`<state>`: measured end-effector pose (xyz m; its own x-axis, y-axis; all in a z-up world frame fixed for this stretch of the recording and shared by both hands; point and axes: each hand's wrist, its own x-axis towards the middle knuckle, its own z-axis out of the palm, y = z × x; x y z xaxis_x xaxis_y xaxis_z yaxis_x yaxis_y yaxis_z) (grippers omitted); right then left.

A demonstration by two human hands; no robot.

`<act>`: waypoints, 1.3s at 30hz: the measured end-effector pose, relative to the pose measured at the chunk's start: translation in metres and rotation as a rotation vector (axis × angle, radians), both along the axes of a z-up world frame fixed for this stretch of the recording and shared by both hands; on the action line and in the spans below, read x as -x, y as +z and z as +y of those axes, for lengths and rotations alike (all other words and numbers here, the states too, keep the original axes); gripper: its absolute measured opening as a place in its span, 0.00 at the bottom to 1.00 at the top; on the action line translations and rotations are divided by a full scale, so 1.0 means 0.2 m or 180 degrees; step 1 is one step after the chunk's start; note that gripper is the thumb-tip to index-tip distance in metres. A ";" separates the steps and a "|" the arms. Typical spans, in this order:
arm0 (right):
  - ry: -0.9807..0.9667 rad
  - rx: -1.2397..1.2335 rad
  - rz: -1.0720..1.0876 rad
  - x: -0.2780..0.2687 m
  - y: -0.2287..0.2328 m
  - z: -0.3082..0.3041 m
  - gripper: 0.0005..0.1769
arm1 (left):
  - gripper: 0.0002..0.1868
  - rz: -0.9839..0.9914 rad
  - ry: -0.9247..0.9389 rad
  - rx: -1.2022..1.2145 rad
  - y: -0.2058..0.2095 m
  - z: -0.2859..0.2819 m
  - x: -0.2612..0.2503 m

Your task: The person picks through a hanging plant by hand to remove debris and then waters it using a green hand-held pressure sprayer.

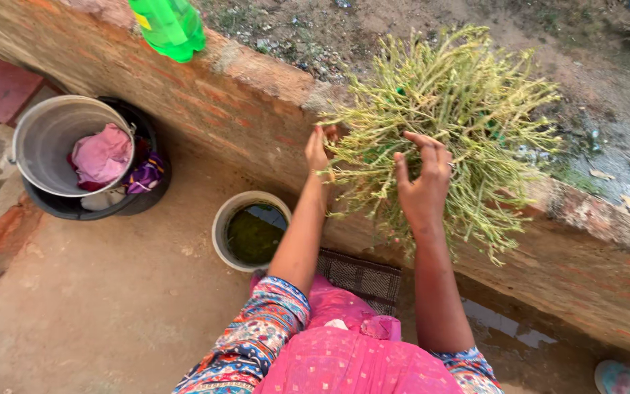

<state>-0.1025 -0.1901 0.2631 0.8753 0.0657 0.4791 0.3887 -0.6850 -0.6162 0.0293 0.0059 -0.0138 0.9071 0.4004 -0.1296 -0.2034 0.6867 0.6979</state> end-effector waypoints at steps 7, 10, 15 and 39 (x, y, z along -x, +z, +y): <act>-0.0031 0.0037 0.0123 -0.03 -0.04 0.01 0.20 | 0.19 0.1176 0.0194 -0.3539 -0.01 0.13 -0.02; -0.0044 -0.0043 0.0188 -0.05 -0.04 0.00 0.20 | 0.21 0.1089 -0.1306 -0.3181 -0.13 0.00 0.20; -0.0158 -0.0112 0.0128 -0.07 0.00 0.02 0.17 | 0.26 0.0685 -0.2520 -0.1668 -0.06 -0.20 0.08; -0.1022 -0.0483 0.0164 -0.05 0.08 0.23 0.12 | 0.43 -0.1049 -0.2507 0.0189 1.14 -0.13 -0.22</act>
<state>-0.0934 -0.1431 0.2793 0.8630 -0.2851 0.4170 0.1343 -0.6663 -0.7335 0.0726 -0.0200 0.2136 0.9130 -0.3617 0.1888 0.1622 0.7464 0.6454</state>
